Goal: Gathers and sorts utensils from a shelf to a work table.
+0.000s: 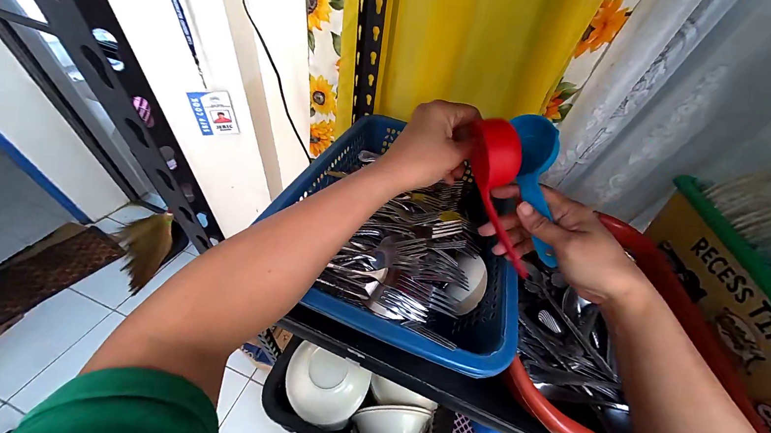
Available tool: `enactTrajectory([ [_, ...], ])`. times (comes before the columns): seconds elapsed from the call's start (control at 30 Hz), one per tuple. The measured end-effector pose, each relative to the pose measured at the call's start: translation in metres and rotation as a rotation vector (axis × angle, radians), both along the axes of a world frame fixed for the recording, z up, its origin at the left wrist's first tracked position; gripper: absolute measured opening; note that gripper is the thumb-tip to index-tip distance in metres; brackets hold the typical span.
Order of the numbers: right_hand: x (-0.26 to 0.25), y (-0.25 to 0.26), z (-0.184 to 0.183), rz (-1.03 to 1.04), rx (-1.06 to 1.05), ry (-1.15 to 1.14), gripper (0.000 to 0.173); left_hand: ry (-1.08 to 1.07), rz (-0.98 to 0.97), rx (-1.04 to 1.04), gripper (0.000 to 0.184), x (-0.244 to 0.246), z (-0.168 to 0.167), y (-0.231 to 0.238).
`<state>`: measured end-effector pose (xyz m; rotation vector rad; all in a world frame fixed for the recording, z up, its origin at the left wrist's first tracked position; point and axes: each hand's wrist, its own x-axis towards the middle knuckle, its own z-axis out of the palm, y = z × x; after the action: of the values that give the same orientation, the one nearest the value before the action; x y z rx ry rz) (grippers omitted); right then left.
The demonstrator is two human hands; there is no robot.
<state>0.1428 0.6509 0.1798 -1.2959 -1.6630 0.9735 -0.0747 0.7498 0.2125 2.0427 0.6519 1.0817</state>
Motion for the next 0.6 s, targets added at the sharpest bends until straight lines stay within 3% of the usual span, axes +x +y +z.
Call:
enactTrajectory([
  [0.13, -0.002, -0.001, 0.001, -0.025, 0.015, -0.008, 0.031, -0.047, 0.127, -0.059, 0.015, 0.0, 0.002, 0.0],
  [0.23, -0.002, -0.002, 0.001, -0.038, 0.028, 0.02, 0.033, -0.02, 0.147, -0.059, 0.028, 0.001, 0.004, -0.003],
  [0.4, -0.004, -0.005, 0.002, -0.015, 0.057, 0.037, 0.043, 0.079, 0.188, 0.08, 0.022, 0.004, 0.0, -0.004],
  [0.5, -0.01, -0.009, 0.003, 0.042, 0.099, -0.023, 0.027, 0.079, 0.222, 0.112, 0.023, 0.01, -0.005, -0.007],
  [0.6, -0.016, -0.012, 0.0, 0.024, 0.141, -0.029, 0.025, -0.029, 0.105, -0.157, 0.038, 0.019, -0.01, -0.01],
])
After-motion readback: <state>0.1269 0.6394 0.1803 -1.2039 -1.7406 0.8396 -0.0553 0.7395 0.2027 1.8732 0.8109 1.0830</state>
